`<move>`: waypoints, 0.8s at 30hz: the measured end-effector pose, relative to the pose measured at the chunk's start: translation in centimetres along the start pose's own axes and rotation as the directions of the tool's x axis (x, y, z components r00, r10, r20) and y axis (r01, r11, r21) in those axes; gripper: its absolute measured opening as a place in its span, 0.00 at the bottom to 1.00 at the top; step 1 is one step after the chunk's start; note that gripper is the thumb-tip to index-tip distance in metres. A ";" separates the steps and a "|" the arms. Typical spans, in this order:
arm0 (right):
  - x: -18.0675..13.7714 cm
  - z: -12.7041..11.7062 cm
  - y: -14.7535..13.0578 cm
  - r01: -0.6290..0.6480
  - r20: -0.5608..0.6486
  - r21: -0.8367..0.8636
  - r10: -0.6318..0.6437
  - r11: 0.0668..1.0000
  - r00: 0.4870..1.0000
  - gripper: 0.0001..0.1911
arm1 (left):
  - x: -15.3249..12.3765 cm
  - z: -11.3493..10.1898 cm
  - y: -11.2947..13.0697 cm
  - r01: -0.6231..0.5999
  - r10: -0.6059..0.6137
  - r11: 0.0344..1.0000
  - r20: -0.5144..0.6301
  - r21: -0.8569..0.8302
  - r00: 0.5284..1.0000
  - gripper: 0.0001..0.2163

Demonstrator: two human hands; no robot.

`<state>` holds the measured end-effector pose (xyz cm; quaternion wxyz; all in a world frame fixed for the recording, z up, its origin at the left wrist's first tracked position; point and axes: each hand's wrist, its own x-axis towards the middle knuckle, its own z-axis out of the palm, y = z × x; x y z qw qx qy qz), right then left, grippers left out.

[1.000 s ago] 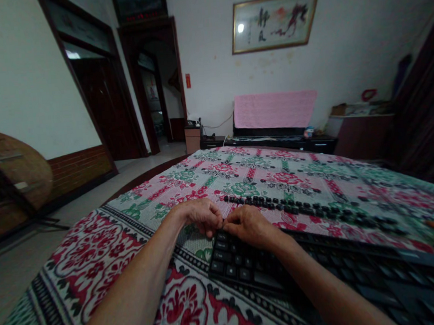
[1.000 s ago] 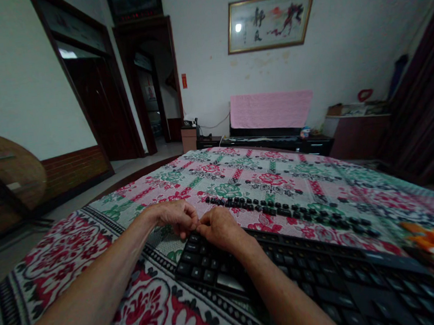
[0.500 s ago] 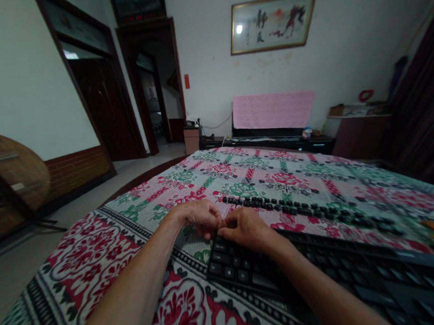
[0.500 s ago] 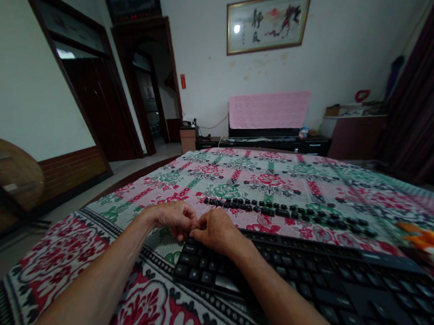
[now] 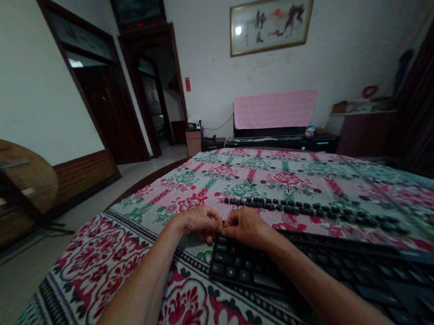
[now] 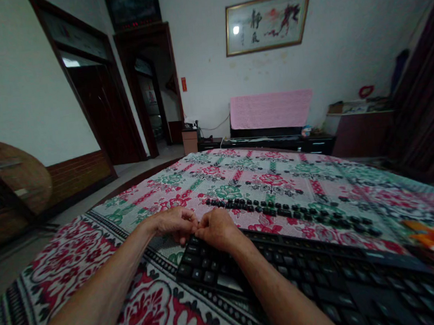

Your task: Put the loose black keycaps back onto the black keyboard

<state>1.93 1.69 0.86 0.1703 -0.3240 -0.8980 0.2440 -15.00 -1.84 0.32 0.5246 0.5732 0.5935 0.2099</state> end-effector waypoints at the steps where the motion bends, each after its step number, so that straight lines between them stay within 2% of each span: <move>1: 0.0 0.0 -0.1 -0.021 -0.002 0.001 0.021 1.000 1.000 0.09 | 0.0 0.0 -0.1 -0.002 0.002 1.000 -0.008 -0.003 1.000 0.09; 5: 0.0 0.0 -0.2 -0.057 0.005 0.017 0.057 0.998 0.998 0.10 | 0.1 0.2 -0.1 0.002 -0.003 1.000 -0.025 -0.012 1.000 0.09; 10: 0.1 -0.3 -0.2 -0.004 0.031 -0.022 0.004 1.000 1.000 0.10 | 0.2 0.3 -0.2 0.018 -0.020 1.000 -0.057 -0.022 0.998 0.09; 15: 0.1 -0.1 -0.4 -0.022 -0.004 -0.055 0.022 0.998 1.000 0.09 | 0.2 0.3 -0.2 0.020 -0.021 1.000 -0.085 -0.015 0.996 0.10; 24: 0.0 -0.1 -0.3 0.016 0.010 -0.058 -0.016 0.998 1.000 0.09 | -0.1 0.4 -0.1 0.015 -0.018 0.998 -0.059 -0.056 0.998 0.11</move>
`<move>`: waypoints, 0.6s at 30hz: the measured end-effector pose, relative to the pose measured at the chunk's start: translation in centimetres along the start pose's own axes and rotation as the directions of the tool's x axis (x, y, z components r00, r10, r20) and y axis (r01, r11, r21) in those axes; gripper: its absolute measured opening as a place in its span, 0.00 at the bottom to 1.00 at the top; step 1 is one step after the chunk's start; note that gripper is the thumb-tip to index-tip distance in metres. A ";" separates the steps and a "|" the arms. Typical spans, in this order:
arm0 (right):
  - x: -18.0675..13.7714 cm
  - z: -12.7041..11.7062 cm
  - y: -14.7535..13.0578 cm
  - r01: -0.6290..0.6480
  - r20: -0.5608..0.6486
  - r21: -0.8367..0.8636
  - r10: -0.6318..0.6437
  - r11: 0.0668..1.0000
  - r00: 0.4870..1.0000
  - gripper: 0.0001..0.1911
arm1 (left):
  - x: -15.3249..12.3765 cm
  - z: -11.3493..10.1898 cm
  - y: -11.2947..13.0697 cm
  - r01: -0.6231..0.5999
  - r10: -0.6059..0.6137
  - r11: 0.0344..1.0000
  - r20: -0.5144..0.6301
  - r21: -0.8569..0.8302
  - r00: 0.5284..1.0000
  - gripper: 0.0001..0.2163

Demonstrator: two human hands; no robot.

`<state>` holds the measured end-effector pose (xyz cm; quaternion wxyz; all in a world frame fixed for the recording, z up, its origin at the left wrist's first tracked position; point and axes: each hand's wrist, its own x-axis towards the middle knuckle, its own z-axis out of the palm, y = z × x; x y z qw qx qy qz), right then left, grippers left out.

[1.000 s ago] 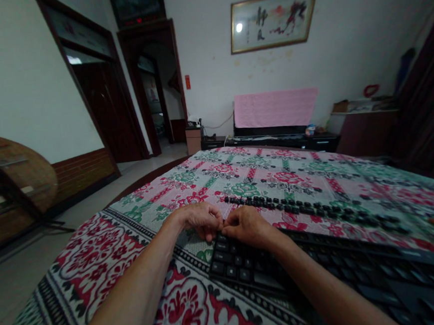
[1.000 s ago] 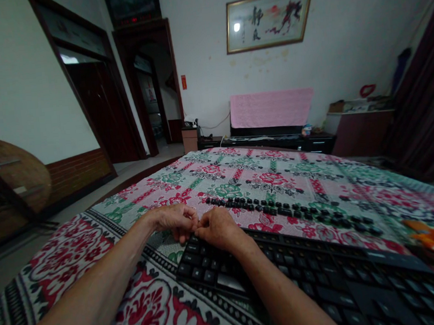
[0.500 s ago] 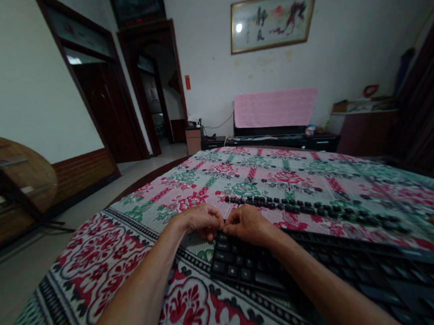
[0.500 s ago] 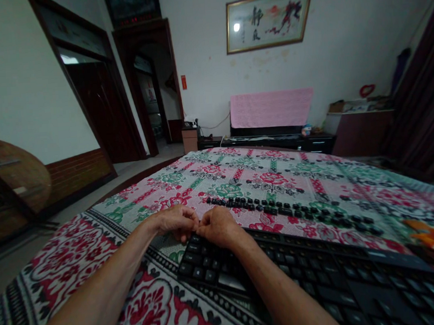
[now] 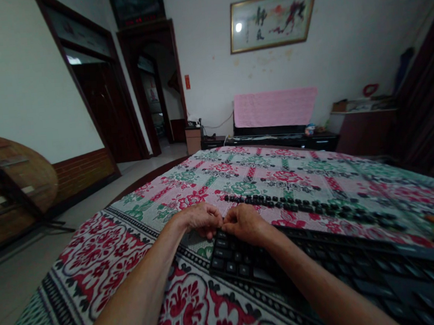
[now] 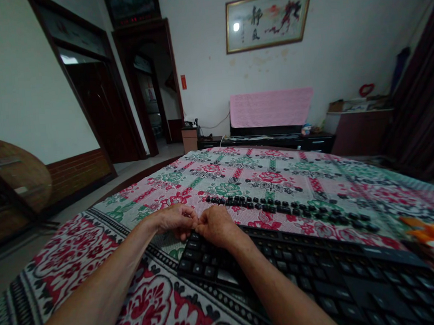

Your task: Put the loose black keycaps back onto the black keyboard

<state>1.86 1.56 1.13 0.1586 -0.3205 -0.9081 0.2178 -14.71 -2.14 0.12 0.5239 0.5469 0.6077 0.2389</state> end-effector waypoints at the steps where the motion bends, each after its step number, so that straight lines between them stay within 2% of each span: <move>1: -0.1 -0.1 0.1 0.018 0.007 0.007 -0.018 1.000 1.000 0.09 | -0.1 0.0 -0.1 -0.013 0.013 1.000 0.006 -0.013 1.000 0.11; 11: -0.3 0.0 0.4 0.051 -0.024 -0.022 -0.052 0.998 0.998 0.11 | -0.3 -0.6 -0.5 -0.071 0.075 0.996 0.089 -0.046 0.993 0.15; 18: -0.2 -0.5 1.2 0.123 0.063 0.115 -0.131 0.986 0.989 0.11 | -0.2 -0.5 -0.4 -0.083 0.081 0.996 0.053 0.044 0.995 0.15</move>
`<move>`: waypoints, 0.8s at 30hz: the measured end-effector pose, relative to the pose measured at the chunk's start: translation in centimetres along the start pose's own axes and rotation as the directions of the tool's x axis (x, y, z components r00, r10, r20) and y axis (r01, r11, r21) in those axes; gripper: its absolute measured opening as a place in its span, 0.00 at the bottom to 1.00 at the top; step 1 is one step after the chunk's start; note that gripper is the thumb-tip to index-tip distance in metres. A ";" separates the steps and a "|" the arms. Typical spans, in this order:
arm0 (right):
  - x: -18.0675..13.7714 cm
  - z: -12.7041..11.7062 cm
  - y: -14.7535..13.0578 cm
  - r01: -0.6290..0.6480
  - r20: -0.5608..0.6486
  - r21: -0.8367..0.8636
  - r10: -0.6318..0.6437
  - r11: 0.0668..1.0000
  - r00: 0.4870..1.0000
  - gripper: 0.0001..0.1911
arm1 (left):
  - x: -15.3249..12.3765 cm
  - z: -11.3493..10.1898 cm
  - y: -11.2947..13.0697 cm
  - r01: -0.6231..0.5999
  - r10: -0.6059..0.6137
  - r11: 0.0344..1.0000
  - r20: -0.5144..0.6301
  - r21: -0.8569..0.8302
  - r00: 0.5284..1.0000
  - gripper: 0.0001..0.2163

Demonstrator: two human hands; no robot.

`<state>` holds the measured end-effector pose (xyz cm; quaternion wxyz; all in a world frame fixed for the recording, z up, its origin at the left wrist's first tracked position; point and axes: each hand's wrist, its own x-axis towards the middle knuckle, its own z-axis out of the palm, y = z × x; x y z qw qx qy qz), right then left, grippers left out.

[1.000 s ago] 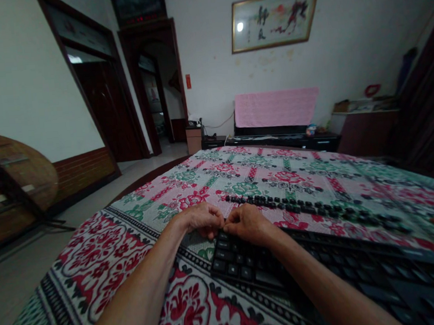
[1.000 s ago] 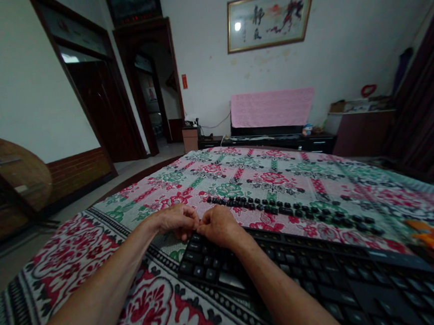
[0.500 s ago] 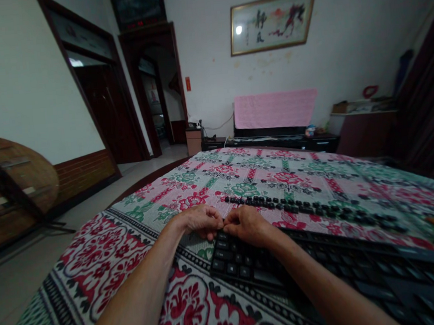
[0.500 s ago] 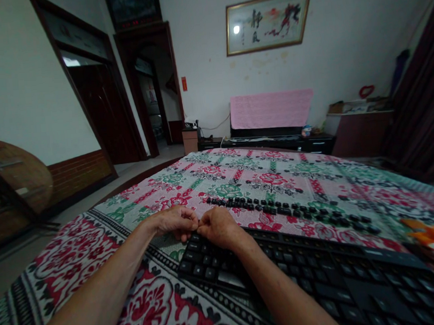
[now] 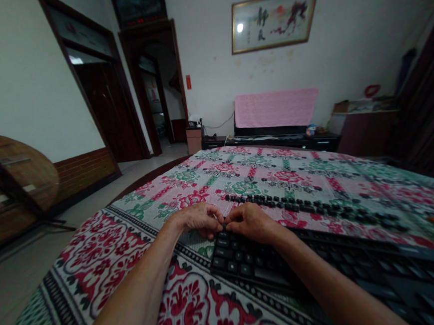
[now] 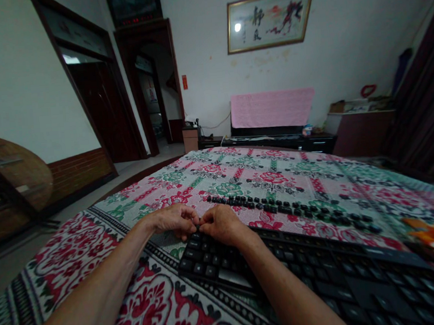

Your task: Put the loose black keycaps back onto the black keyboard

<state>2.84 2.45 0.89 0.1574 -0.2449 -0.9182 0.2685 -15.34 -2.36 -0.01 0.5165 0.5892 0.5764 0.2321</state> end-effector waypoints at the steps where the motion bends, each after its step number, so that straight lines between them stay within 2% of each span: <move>1: 0.0 0.0 0.0 -0.005 0.000 0.010 0.005 1.000 1.000 0.11 | 0.0 0.0 0.0 0.001 -0.001 1.000 0.001 0.002 1.000 0.15; 6: 0.0 0.2 0.0 -0.045 -0.030 0.013 0.045 0.999 0.999 0.09 | 0.1 0.1 0.2 0.016 -0.016 1.000 -0.018 -0.019 1.000 0.15; 12: -0.4 -0.5 0.1 0.049 -0.004 0.033 -0.048 0.998 0.999 0.11 | -0.3 0.3 0.6 0.036 -0.036 0.998 -0.015 -0.051 0.999 0.13; 24: -0.3 0.0 0.3 0.047 -0.012 0.015 -0.047 0.999 0.999 0.11 | -0.1 0.1 0.3 0.038 -0.038 0.998 0.002 -0.051 0.999 0.13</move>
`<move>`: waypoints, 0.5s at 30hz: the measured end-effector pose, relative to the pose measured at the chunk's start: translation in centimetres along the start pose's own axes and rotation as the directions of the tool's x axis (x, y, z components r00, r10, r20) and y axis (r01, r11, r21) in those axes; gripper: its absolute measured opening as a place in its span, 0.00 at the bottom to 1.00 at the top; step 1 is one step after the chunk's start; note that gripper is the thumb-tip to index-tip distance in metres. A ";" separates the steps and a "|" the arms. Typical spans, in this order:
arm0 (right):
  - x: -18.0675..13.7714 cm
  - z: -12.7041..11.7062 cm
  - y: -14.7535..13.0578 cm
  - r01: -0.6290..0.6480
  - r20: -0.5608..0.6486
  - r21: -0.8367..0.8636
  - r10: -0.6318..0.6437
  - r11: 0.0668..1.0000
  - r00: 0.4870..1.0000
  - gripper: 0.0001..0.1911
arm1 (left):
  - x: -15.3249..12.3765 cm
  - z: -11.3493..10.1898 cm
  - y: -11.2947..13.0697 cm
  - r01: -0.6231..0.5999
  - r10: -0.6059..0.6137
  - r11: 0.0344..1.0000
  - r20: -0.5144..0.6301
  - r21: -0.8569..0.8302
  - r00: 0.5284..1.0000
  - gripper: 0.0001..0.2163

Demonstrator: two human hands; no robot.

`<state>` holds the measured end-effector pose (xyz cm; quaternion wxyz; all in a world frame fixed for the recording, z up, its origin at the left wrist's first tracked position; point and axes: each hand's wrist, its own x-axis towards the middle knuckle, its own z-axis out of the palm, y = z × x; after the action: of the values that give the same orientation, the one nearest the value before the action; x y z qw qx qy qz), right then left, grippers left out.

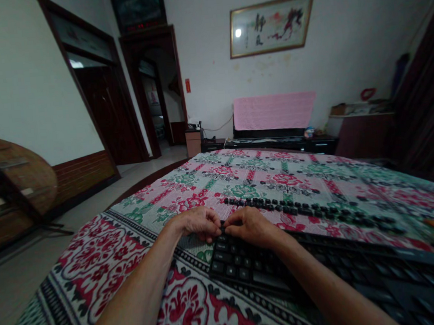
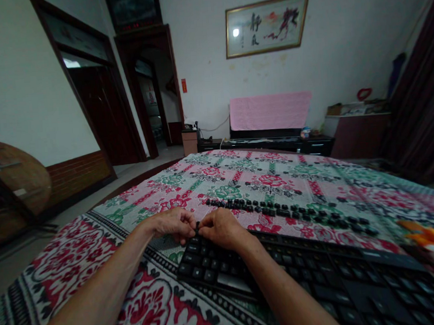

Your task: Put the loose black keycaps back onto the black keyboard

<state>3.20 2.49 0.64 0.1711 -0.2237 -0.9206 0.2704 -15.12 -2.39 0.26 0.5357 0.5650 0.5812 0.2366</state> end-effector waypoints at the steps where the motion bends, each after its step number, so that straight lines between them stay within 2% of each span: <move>1: 0.0 0.1 0.0 -0.006 -0.003 -0.009 0.006 1.000 1.000 0.11 | 0.0 0.0 0.0 0.003 -0.003 1.000 0.005 0.009 1.000 0.12; 5: 0.1 0.3 -0.3 -0.022 -0.032 -0.045 0.020 0.999 0.999 0.11 | -0.1 0.1 0.3 0.011 -0.012 0.999 0.023 0.034 1.000 0.10; 10: 0.1 0.6 -0.3 0.020 -0.068 -0.098 -0.027 0.995 0.997 0.11 | 0.0 0.3 0.5 0.067 -0.065 0.997 -0.028 0.048 0.997 0.11; 15: 0.2 0.8 -0.3 -0.011 -0.084 -0.117 0.002 0.993 0.996 0.10 | -0.1 0.3 0.7 0.116 -0.113 0.991 -0.049 0.063 0.992 0.12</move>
<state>2.55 1.99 0.20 0.1952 -0.2475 -0.9262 0.2070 -14.55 -2.39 0.79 0.5163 0.5426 0.6319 0.1993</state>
